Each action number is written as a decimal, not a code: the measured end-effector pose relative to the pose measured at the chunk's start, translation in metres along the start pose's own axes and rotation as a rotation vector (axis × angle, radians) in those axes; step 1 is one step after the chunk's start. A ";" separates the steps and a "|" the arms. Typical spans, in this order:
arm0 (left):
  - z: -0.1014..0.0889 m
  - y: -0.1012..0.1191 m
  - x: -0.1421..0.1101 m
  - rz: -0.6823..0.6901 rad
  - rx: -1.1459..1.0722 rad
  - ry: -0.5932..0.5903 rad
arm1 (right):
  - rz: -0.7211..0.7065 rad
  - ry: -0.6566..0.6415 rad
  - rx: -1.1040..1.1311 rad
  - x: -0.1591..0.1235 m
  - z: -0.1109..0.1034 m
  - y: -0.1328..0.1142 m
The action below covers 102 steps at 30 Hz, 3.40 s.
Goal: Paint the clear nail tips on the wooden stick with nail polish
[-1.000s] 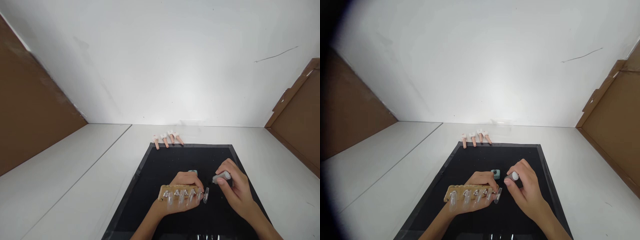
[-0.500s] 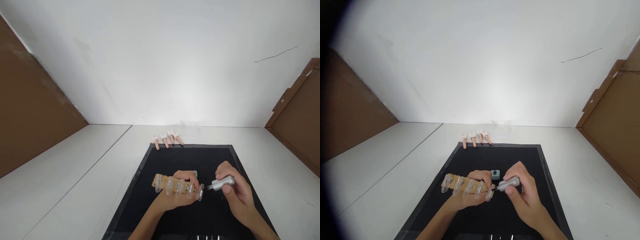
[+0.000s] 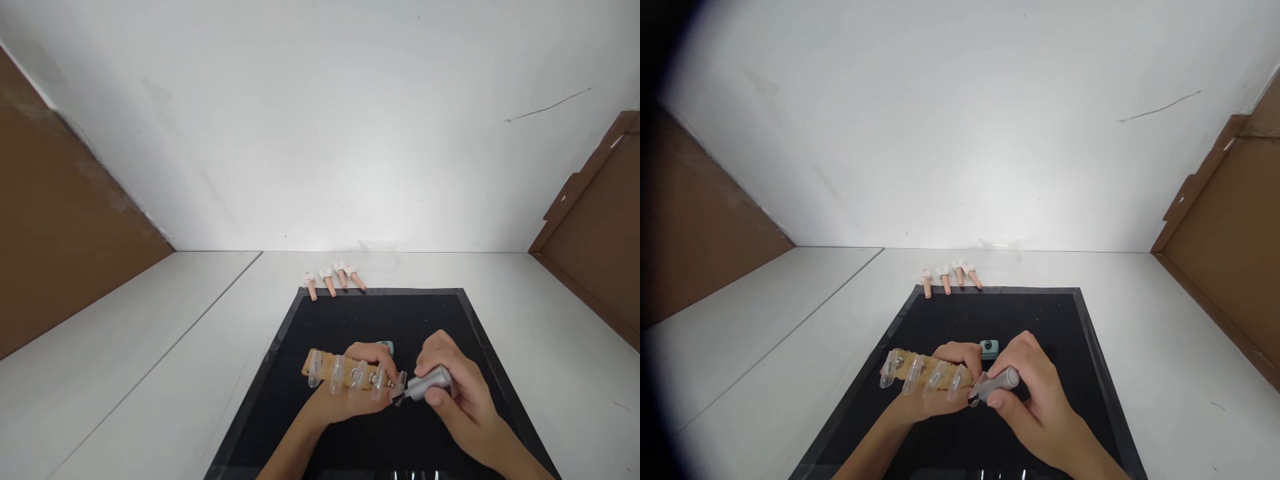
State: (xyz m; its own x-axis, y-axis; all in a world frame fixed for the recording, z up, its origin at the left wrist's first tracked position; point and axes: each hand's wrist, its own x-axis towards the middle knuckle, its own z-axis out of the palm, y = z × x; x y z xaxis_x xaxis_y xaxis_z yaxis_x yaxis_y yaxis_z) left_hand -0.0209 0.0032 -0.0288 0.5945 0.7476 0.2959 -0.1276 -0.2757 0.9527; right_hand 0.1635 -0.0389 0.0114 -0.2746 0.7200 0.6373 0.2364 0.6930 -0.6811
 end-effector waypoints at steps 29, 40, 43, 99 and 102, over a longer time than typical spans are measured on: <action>-0.002 -0.002 -0.002 -0.092 -0.060 0.019 | -0.094 0.073 -0.083 0.007 -0.002 -0.005; 0.001 0.003 0.005 -0.169 -0.198 0.010 | -0.081 0.056 -0.023 0.010 -0.004 -0.006; 0.004 0.005 0.006 -0.199 -0.221 0.011 | -0.070 0.004 -0.050 0.010 -0.004 -0.007; 0.017 0.000 0.005 -0.306 -0.733 0.056 | 0.028 0.071 0.016 0.005 -0.004 -0.003; 0.018 0.000 0.005 -0.298 -0.740 0.058 | -0.012 0.009 0.039 0.005 -0.004 -0.003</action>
State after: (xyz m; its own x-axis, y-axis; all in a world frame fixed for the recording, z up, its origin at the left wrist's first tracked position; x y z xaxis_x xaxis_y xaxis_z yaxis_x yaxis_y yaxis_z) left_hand -0.0039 -0.0040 -0.0288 0.6469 0.7626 0.0057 -0.4758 0.3978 0.7845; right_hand 0.1649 -0.0375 0.0182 -0.2690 0.7123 0.6483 0.1964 0.6996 -0.6871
